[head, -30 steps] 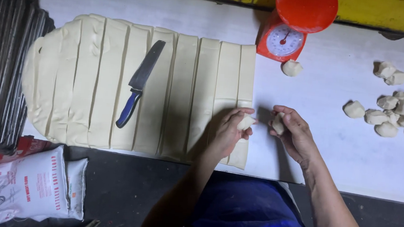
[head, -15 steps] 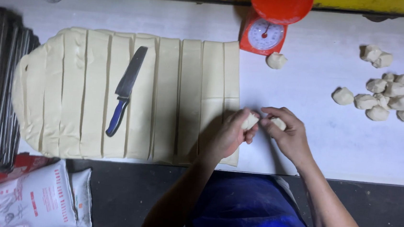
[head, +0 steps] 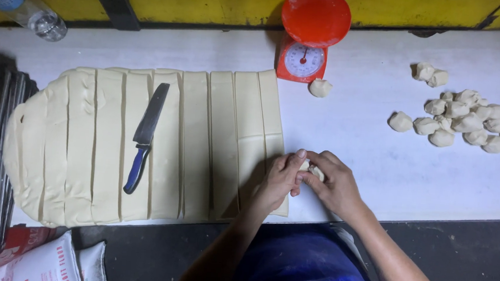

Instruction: The person cuts a large sheet of dough into strips using a knife, then rolls each strip into a log and pinches off small pieces. The pieces are placed on a scale and then set aside on the table.

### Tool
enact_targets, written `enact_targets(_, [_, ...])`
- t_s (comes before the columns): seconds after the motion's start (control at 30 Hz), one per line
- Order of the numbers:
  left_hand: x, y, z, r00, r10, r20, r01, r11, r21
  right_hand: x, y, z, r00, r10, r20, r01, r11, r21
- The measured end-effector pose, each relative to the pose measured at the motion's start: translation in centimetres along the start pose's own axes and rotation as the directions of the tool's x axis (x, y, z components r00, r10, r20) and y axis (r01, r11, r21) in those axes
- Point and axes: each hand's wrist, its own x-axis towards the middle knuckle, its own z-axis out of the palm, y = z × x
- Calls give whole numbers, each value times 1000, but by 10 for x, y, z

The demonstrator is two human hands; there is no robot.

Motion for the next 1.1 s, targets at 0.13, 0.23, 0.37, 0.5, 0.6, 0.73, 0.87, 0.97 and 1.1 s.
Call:
enact_targets(0.13, [-9, 5, 5, 999, 10, -48, -13, 997, -71, 3, -13, 2, 996, -75, -43, 71, 994, -81])
enact_targets(0.23, [-11, 0, 7, 999, -25, -48, 17, 988, -151, 3, -15, 4, 992, -120, -27, 119, 993, -13])
enact_targets(0.37, [-10, -4, 18, 995, -46, -87, 25, 972, -233, 4, -11, 13, 968, -230, -100, 221, 970, -100])
enact_targets(0.5, [-1, -18, 25, 984, 13, -178, -61, 962, -267, 3, -3, 26, 917, -305, -257, 245, 940, -239])
enact_targets(0.6, [-8, -15, 30, 985, -13, -170, -37, 958, -284, 1, 2, 28, 914, -298, -275, 219, 934, -284])
enact_targets(0.73, [-23, -13, 27, 995, -29, -94, 11, 983, -185, 18, 90, 5, 891, -382, -246, 252, 866, -432])
enact_targets(0.87, [-14, -71, -2, 967, 247, 63, -255, 933, 256, 26, 115, -38, 891, 341, -300, -374, 925, -59])
enact_targets(0.97, [-3, -35, -21, 969, 189, -158, -171, 978, 121, 34, 67, -30, 869, 470, -155, -432, 873, 224])
enact_targets(1.1, [2, -42, -30, 991, 57, -124, -57, 998, 4, 42, 66, -1, 861, 508, -11, -448, 770, 453])
